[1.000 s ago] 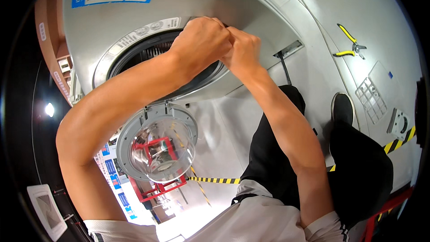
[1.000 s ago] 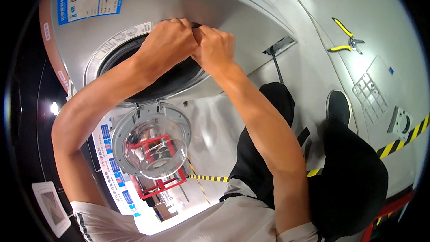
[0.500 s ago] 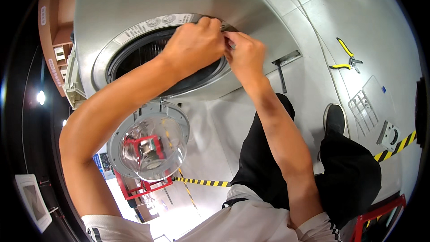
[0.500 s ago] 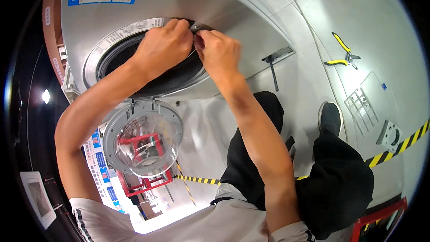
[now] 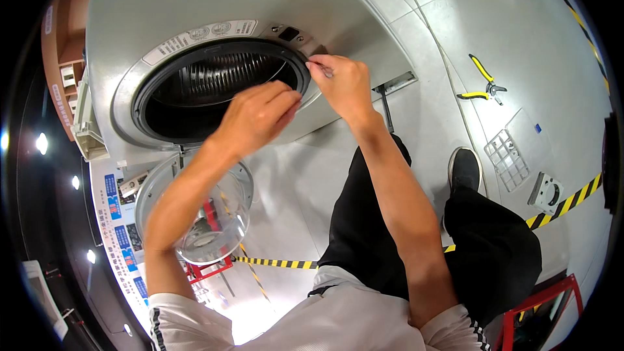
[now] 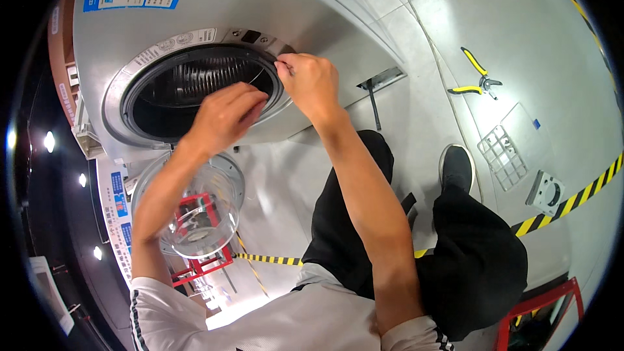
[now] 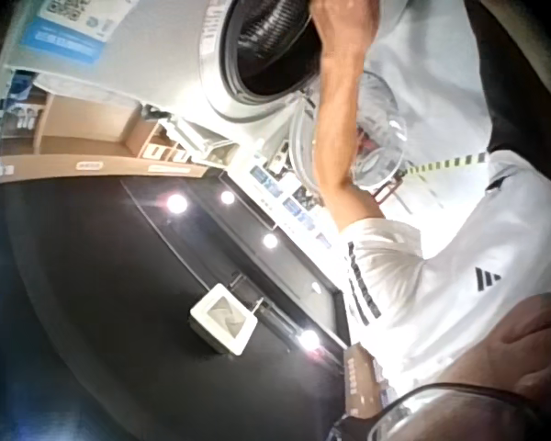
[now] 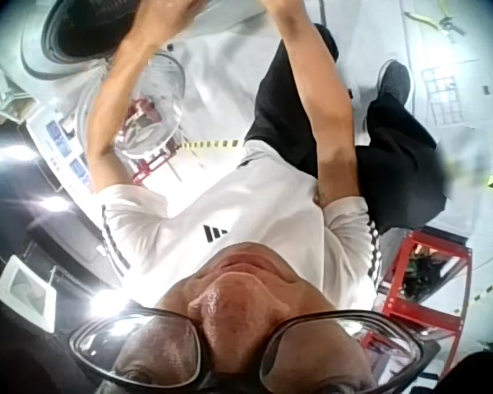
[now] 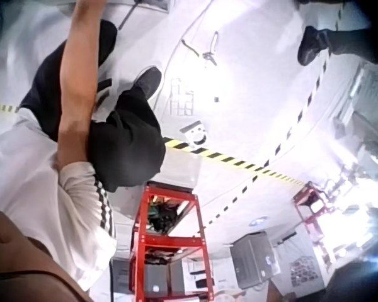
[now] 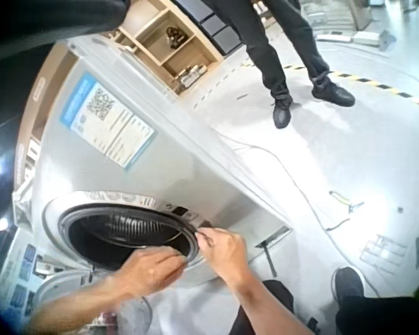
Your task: The person manipulates the rubber door seal of a washing machine by hand, pressing and tucking the edges into the circular metal frame.
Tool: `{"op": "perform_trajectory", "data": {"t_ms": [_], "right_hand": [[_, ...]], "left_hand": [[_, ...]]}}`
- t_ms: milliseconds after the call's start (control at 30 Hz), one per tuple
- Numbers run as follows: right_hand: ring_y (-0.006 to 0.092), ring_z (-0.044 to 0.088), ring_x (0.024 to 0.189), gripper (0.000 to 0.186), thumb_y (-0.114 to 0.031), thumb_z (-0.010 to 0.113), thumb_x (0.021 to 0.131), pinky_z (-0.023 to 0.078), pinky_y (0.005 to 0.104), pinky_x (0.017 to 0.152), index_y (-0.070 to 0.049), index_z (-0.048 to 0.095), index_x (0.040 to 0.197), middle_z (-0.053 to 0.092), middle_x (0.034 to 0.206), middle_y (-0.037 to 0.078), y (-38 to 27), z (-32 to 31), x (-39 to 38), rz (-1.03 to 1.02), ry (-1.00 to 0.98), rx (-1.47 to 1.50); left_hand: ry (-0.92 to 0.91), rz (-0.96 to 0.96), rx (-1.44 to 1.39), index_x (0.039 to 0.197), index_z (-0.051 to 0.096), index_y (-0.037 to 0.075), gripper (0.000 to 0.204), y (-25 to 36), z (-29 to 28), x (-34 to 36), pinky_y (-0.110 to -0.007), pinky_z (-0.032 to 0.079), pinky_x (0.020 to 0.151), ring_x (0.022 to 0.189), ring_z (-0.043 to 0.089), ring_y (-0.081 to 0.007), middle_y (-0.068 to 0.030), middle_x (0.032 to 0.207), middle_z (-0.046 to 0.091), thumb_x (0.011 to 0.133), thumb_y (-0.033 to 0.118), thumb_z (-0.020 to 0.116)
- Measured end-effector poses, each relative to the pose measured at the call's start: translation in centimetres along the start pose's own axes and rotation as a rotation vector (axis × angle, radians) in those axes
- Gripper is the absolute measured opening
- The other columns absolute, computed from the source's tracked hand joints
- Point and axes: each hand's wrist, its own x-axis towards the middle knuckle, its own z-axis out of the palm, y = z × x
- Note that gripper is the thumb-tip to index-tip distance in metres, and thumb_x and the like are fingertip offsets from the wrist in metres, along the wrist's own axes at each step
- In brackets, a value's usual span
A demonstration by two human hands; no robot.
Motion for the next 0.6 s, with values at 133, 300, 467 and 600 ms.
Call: {"op": "perform_trajectory", "data": {"t_ms": [133,300,467,600], "right_hand": [[0.0258,0.066,0.068,0.013,-0.011,0.066,0.078,0.051,0.0319,0.062,-0.001,0.069,0.086,0.068,0.079,0.014,-0.6,0.4,0.6,-0.076,-0.085,-0.071],[0.0270,0.066,0.069,0.015,-0.011,0.068,0.075,0.052,0.0330,0.063,-0.002,0.070,0.087,0.068,0.080,0.015,-1.0,0.0,1.0,-0.098,-0.183,-0.196],[0.0289,0.066,0.070,0.016,-0.012,0.067,0.076,0.052,0.0332,0.064,-0.001,0.069,0.089,0.068,0.081,0.016,-1.5,-0.6,1.8,-0.236,-0.218,-0.276],[0.0292,0.067,0.071,0.017,-0.013,0.067,0.076,0.052,0.0338,0.065,-0.001,0.069,0.089,0.068,0.080,0.016,-2.4,-1.3,2.3,-0.236,-0.321,-0.394]], "left_hand": [[0.135,-0.520,-0.468,0.091,0.063,-0.001,0.011,-0.5,7.5,-3.9,-0.030,0.050,0.058,0.069,0.063,-0.0194,-0.0063,0.081,0.063,0.085,0.007,0.062],[0.571,-1.106,-1.482,0.106,0.061,-0.001,0.022,-0.1,14.1,-1.3,-0.029,0.051,0.074,0.088,0.062,-0.0156,-0.0050,0.096,0.064,0.094,0.016,0.053],[1.040,-0.832,-2.163,0.121,0.052,0.002,0.028,1.9,16.6,1.7,-0.029,0.041,0.096,0.108,0.052,-0.0128,-0.0046,0.117,0.056,0.097,0.016,0.046],[1.229,-0.777,-2.324,0.119,0.054,0.007,0.025,2.0,17.5,2.4,-0.027,0.043,0.097,0.110,0.052,-0.0118,-0.0015,0.116,0.057,0.096,0.014,0.048]]}}
